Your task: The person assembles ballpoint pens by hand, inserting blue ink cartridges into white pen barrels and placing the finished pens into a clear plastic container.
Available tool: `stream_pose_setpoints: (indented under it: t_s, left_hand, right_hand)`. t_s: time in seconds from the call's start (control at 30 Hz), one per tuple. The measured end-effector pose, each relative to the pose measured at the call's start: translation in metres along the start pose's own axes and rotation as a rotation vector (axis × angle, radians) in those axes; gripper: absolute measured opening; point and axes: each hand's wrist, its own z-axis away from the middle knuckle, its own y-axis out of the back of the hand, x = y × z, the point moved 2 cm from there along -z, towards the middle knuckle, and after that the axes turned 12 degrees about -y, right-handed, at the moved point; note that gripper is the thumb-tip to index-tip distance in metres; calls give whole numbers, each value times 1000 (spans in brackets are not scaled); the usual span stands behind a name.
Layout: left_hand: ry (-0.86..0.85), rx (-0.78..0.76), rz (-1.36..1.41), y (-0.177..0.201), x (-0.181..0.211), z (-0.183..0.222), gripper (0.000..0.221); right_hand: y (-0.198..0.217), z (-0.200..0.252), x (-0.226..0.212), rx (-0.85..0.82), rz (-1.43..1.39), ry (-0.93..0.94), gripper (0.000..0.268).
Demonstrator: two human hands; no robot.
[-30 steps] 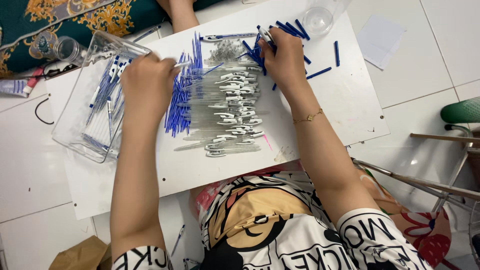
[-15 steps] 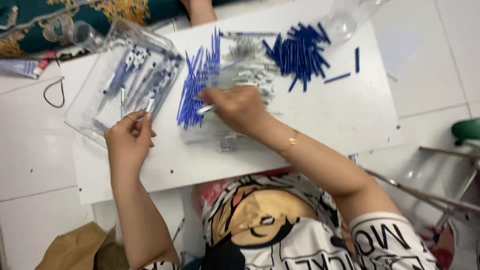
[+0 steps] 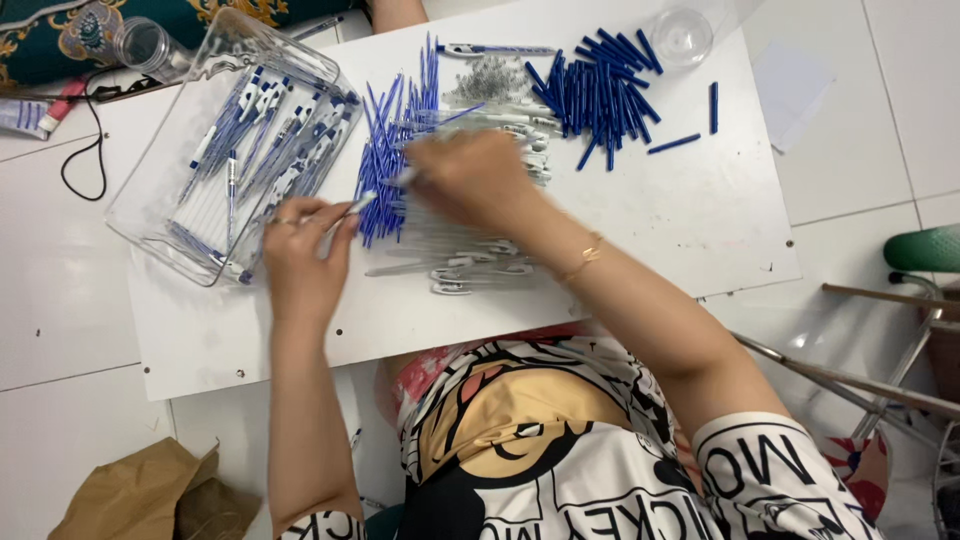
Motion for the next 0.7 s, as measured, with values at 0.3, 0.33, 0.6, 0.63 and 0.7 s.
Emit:
stream_pose_setpoints:
  t_s: [0.3, 0.33, 0.6, 0.63, 0.7]
  left_hand:
    - [-445, -56, 188, -54, 97, -94, 19]
    - [-441, -61, 197, -62, 99, -94, 19]
    - [-434, -164, 72, -67, 97, -101, 30]
    - [-435, -166, 71, -62, 94, -102, 30]
    - [-384, -107, 91, -48, 84, -103, 35]
  right_hand:
    - [45, 14, 107, 127, -312, -495, 14]
    - [48, 13, 104, 120, -309, -503, 14]
    - [45, 6, 89, -62, -521, -654, 31]
    - [46, 6, 89, -61, -522, -654, 31]
    - [46, 6, 89, -81, -588, -692, 37]
